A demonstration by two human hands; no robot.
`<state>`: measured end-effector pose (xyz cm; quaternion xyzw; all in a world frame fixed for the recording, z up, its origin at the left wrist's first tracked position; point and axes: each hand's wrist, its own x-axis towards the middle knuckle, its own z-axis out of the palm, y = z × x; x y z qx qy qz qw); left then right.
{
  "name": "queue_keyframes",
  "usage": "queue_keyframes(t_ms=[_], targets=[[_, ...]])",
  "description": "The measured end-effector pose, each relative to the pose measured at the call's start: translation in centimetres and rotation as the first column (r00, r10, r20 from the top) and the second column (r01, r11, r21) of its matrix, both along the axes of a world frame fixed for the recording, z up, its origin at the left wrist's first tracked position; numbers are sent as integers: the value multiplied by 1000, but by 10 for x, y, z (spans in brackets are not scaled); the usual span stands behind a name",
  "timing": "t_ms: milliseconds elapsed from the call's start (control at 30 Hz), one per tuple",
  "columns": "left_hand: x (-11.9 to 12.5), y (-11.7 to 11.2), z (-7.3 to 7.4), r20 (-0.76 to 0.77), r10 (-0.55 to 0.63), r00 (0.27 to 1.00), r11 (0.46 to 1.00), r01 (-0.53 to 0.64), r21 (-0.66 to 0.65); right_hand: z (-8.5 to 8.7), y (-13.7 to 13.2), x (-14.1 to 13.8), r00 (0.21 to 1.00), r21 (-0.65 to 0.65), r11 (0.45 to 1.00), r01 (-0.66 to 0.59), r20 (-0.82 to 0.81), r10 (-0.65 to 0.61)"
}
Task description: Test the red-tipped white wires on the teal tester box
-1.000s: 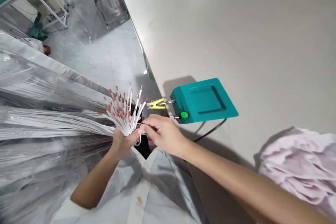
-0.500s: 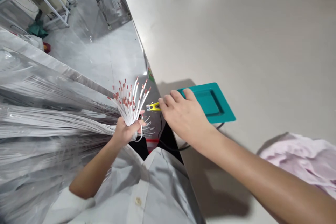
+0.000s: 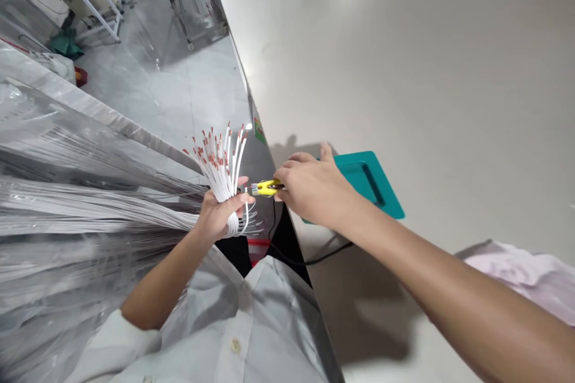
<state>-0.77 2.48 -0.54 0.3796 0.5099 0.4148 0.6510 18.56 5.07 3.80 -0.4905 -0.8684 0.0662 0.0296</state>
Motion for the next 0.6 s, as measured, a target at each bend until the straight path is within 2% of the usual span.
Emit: queue_keyframes(t_ms=[133,333,600], targets=[[2,-1,-2,-22,-15,1000,1000,16,19,-5,-1,-1,1000,104,995,-5,2,4],[6,0,-5,-100,-27,995,1000,28,4,-3,-4,-2,999,106,994,5,34,-8],[6,-3,-6,-167,19,986,999,-13,33,-4,-14,-2,998,228,973,-20,68,4]])
